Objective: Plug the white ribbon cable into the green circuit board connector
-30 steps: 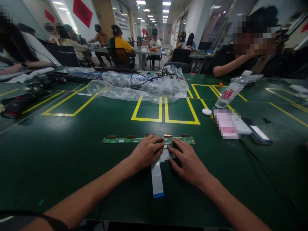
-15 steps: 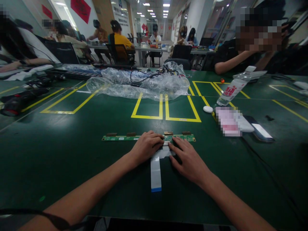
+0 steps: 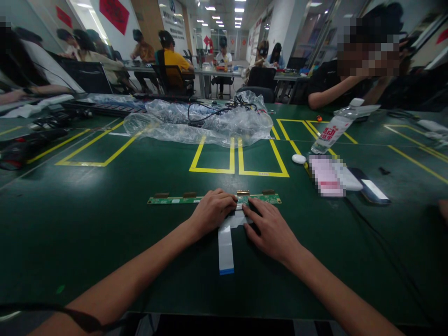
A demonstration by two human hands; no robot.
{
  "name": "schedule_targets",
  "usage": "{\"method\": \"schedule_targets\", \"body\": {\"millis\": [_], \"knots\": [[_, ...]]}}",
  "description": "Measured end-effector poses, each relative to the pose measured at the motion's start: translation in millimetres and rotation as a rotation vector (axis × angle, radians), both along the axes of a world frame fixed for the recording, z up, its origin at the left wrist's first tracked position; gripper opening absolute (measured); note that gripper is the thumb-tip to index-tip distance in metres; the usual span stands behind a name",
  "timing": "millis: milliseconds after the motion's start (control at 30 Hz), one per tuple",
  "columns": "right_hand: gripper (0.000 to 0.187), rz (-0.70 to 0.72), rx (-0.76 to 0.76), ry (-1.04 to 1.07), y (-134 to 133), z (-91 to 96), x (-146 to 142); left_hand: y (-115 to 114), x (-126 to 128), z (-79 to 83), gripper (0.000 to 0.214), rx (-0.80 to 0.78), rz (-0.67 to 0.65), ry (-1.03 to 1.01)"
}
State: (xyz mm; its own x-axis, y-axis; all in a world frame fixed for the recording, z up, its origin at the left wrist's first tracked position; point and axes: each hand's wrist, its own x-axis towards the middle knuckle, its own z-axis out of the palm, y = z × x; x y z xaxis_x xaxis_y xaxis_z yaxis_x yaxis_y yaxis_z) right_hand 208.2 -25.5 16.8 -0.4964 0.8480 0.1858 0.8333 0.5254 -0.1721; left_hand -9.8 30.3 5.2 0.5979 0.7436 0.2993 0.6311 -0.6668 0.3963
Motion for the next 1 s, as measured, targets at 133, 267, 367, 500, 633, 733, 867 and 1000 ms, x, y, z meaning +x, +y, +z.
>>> {"method": "schedule_targets", "body": {"millis": [133, 267, 367, 500, 633, 733, 867, 1000], "knots": [[0.046, 0.004, 0.013, 0.019, 2.5, 0.0, 1.0, 0.1, 1.1, -1.1, 0.018, 0.024, -0.001, 0.003], [0.045, 0.037, 0.008, 0.048, 5.2, -0.1, 5.7, -0.7, 1.5, -1.2, 0.018, 0.025, 0.002, 0.013], [0.044, 0.057, -0.002, 0.067, 5.8, -0.1, 8.9, -0.2, 0.1, -1.4, 0.019, 0.012, -0.012, -0.007], [0.043, 0.059, -0.011, 0.103, 5.5, -1.3, 10.1, 1.8, -2.9, -1.8, 0.018, -0.015, -0.031, -0.046], [0.044, 0.058, -0.011, 0.099, 5.2, -2.5, 9.8, 2.8, -3.2, -2.8, 0.016, -0.019, -0.035, -0.046], [0.045, 0.054, -0.012, 0.084, 4.6, -2.9, 9.0, 2.4, -1.6, -3.8, 0.016, -0.002, -0.013, -0.046], [0.045, 0.042, -0.004, 0.077, 3.0, -3.8, 7.4, 0.9, -0.1, -3.1, 0.016, -0.009, -0.008, -0.04], [0.046, 0.033, 0.008, 0.086, 2.3, -5.1, 6.8, 0.3, 0.8, -0.4, 0.016, -0.011, -0.009, -0.018]]}}
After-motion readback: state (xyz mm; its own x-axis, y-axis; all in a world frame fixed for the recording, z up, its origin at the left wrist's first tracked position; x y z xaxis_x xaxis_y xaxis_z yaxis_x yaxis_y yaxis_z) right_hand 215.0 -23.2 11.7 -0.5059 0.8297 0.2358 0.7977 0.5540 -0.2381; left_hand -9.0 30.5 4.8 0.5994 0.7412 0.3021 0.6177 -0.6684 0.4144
